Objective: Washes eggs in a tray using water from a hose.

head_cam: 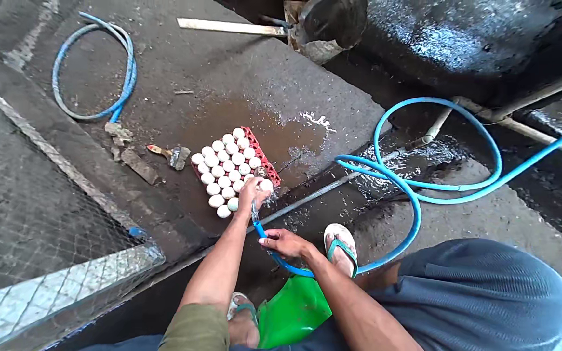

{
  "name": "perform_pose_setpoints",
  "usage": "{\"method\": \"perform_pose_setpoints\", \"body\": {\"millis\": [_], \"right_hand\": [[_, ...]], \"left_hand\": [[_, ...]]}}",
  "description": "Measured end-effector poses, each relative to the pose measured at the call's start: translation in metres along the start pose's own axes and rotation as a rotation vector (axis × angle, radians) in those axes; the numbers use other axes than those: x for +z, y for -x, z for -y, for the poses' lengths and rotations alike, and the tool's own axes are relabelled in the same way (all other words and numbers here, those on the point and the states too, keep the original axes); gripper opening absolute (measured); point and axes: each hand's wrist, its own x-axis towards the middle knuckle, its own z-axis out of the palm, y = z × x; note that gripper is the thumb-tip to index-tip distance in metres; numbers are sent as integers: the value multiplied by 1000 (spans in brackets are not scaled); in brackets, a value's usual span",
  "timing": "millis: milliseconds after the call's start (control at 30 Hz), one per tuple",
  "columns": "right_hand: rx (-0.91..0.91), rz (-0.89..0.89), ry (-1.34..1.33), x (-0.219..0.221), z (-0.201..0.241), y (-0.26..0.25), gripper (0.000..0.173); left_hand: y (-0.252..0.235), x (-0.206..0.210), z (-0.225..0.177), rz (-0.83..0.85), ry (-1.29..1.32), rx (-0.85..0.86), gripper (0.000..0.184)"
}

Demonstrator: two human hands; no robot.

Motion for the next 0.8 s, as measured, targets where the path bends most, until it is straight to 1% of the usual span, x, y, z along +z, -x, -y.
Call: {"method": "perform_pose_setpoints", "body": {"millis": [100, 200, 267, 333, 400, 467, 533, 600, 667, 800], "right_hand": [[7, -6, 12, -1, 4, 2, 37], [3, -14, 8, -1, 4, 2, 37], [9, -11, 15, -2, 4, 1, 38], [7, -13, 13, -3, 2, 1, 38], [6, -7, 12, -5, 2, 1, 38], [-4, -6, 8, -6, 2, 1, 38], [-16, -8, 1, -6, 1, 2, 38], [-19, -13, -10, -8, 0, 3, 39], [-16, -24, -15, -9, 1, 4, 39], [-16, -42, -19, -10, 0, 5, 39]], "left_hand": [[-8, 11, 14, 19, -123, 60, 43], [-12, 19, 24, 1, -177, 79, 38], [-14, 17, 23, -2, -193, 47, 38], [-15, 12, 14, 21, -188, -32, 42], [-21, 6, 1, -21, -178, -102, 40], [-35, 3, -6, -34, -181, -156, 47], [-52, 3, -10, 4, -196, -235, 60], [-66, 6, -16, 41, -262, -310, 69], [-76, 8, -22, 62, -316, -362, 73], [-83, 11, -29, 23, -316, -440, 73]]}}
